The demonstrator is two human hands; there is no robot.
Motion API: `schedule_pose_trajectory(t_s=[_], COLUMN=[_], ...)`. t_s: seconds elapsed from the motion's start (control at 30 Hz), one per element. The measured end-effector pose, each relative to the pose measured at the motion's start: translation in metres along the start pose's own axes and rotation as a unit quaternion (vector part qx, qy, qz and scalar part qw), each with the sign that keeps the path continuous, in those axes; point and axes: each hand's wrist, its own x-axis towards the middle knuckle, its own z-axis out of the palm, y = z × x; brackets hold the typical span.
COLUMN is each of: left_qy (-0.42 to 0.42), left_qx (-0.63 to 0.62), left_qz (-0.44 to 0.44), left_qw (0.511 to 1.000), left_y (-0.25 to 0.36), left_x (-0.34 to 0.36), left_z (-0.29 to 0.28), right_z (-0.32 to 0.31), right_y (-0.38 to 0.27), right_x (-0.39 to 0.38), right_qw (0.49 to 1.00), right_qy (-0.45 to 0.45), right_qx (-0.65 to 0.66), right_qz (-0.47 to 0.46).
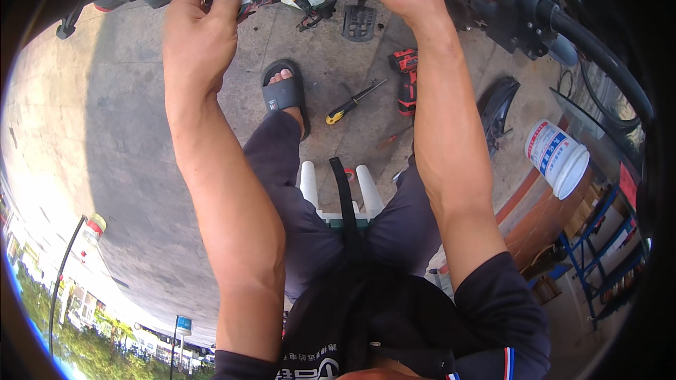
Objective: The person retrieves a screwdriver from a tool cart, then sits on a stool to work on the scooter's handlebar wiring. They remove a cover, separate wires, and use a spring-like tool to manipulate the connections.
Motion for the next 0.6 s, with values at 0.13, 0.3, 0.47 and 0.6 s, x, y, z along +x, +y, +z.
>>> schedule_pose_trajectory(t_s=[0.13, 0.3, 0.47, 0.6], left_qy=[0.033, 0.073, 0.079, 0.091], left_qx=[-0.048, -0.105, -0.140, -0.140], left_qz=[0.001, 0.024, 0.027, 0.021], left_qw=[0.998, 0.991, 0.987, 0.986], left_y=[0.001, -0.002, -0.009, -0.013], left_x=[0.005, 0.009, 0.017, 0.018], left_z=[0.001, 0.006, 0.001, -0.002], right_z=[-0.008, 0.005, 0.033, 0.051], right_y=[0.017, 0.047, 0.061, 0.059], right_x=[-0.001, -0.012, -0.020, -0.024], right_qw=[0.988, 0.979, 0.981, 0.984], right_qy=[-0.104, -0.171, -0.150, -0.151], right_qx=[0.116, -0.109, -0.126, -0.096], right_qz=[0.021, 0.025, 0.000, -0.016])
